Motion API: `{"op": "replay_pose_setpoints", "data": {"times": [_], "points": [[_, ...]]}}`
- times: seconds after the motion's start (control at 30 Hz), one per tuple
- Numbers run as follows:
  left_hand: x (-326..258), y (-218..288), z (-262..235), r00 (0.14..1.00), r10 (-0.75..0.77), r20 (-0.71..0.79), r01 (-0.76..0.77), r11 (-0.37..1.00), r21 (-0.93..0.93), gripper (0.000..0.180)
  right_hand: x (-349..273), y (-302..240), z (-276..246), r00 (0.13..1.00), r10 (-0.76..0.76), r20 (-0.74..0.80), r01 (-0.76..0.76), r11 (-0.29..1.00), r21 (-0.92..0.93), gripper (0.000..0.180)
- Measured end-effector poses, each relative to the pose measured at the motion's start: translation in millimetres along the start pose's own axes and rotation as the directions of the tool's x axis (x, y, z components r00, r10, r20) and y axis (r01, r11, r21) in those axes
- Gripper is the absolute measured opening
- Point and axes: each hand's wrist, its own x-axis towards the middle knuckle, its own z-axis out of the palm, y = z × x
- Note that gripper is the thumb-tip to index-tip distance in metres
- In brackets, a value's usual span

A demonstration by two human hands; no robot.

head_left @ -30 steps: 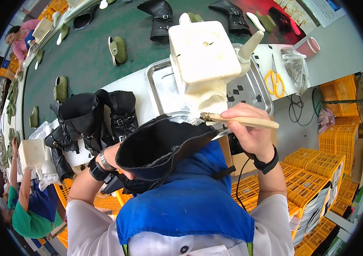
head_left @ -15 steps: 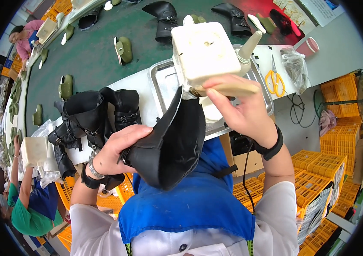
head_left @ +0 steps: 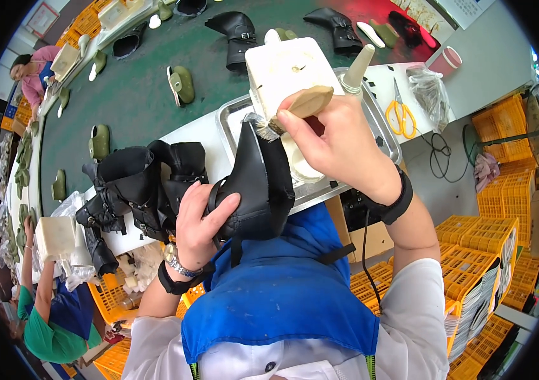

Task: Trimming excess material with scissors and applying glue with a brush to black boot components on a production line.

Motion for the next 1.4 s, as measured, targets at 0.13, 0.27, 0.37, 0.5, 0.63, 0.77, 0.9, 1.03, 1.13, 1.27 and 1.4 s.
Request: {"op": "replay_pose_setpoints", "data": {"times": [0.13,0.27,0.37,0.5,0.63,0.77,0.9,1.03,1.13,1.27,1.4], "points": [[7,4,-2,0.999,-0.029,0.034,0.028,0.999,0.046,0.044,-2,0,-5,0.993,-0.074,0.09,0.079,0.996,-0.051,0.015],[4,1,-2,1.0,-0.03,0.003,0.03,0.996,0.08,0.047,-5,1,-6,0.988,-0.005,0.153,0.006,1.0,-0.003,0.014],[4,-3,-1,0.999,-0.046,-0.021,0.048,0.994,0.1,0.049,-12,2,-9,0.978,0.09,0.186,-0.092,0.996,0.002,0.014],[8,-2,-1,0.994,-0.093,-0.063,0.098,0.992,0.083,0.05,-16,8,-13,0.94,0.335,0.072,-0.343,0.92,0.188,0.022],[7,-4,-2,0.998,-0.062,-0.023,0.062,0.998,0.02,0.051,-12,9,-11,0.901,0.421,0.102,-0.41,0.751,0.518,0.018],[6,-3,-5,1.0,-0.003,0.025,0.006,0.992,-0.124,0.05,0,20,-6,0.924,0.375,0.076,-0.382,0.897,0.22,0.021],[4,-8,-6,0.995,0.066,0.075,-0.047,0.97,-0.237,0.049,13,28,2,0.956,0.292,0.03,-0.293,0.943,0.16,0.027],[7,-9,-8,0.995,0.051,0.08,-0.033,0.976,-0.214,0.051,15,32,8,0.967,0.247,-0.061,-0.224,0.939,0.26,0.028],[8,-10,-9,0.998,-0.066,-0.017,0.066,0.997,0.048,0.064,1,23,1,0.96,0.278,0.023,-0.277,0.942,0.192,0.02],[10,-15,-7,0.993,-0.114,-0.025,0.116,0.983,0.143,0.074,-18,25,3,0.967,0.25,0.054,-0.256,0.942,0.217,0.017],[16,-13,0,0.984,-0.174,-0.029,0.175,0.981,0.084,0.079,-32,29,1,0.885,0.454,-0.103,-0.342,0.784,0.518,0.017]]}}
